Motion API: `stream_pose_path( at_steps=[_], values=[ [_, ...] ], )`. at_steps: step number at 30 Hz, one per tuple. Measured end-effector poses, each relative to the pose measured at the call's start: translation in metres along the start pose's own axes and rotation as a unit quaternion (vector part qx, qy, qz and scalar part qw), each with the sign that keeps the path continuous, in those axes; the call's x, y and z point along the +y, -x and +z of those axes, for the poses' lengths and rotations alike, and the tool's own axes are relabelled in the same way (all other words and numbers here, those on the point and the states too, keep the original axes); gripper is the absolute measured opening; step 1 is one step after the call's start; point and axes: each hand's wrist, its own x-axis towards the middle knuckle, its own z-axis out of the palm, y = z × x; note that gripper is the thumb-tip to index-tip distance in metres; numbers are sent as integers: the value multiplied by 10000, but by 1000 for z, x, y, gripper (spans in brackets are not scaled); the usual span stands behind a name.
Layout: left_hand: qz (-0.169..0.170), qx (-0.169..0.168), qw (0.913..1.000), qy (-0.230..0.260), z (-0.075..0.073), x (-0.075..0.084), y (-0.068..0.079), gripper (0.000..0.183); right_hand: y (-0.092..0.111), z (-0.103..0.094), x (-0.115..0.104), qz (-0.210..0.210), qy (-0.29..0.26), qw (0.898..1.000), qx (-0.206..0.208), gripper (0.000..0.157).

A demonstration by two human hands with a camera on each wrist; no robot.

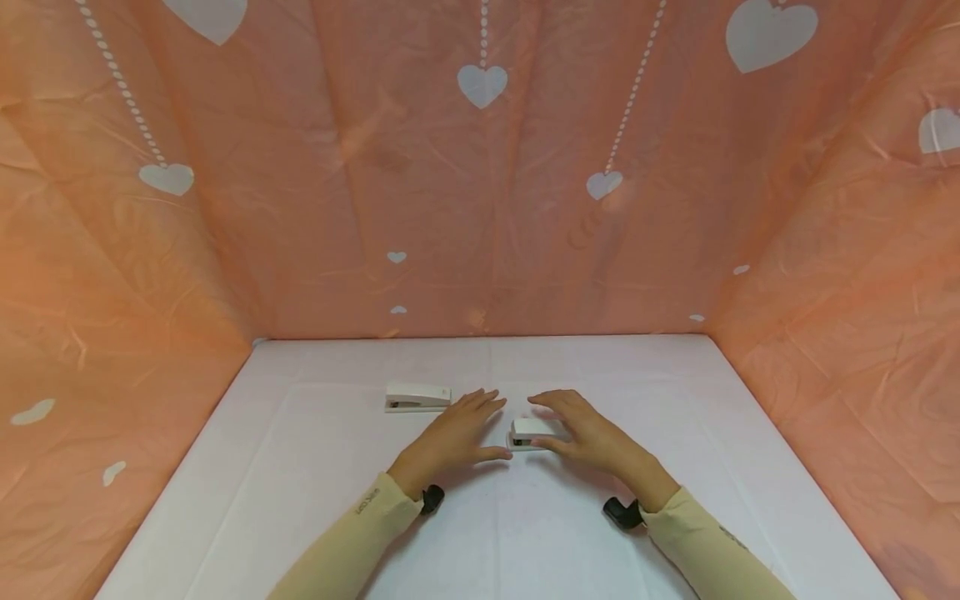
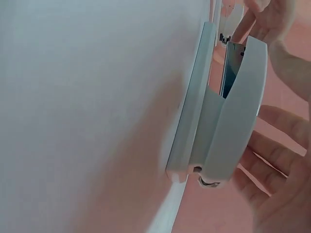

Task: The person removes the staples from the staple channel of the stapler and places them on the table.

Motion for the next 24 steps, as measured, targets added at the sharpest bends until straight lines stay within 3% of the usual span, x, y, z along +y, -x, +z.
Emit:
stream_pose_path(
  at_steps=[11,16,24],
  values=[
    [-388,-127,9991,109,5,10,-8,64,-3,5,-1,-354,-357,9987,50,44],
    [-319,-128,9991,238,6,12,-8,46,-4,5,-4,-302,-550,9980,-54,40],
    [-395,-63,9992,-44,9,12,-15,34,-6,9,-1,-95,-722,9972,-165,35]
  ],
)
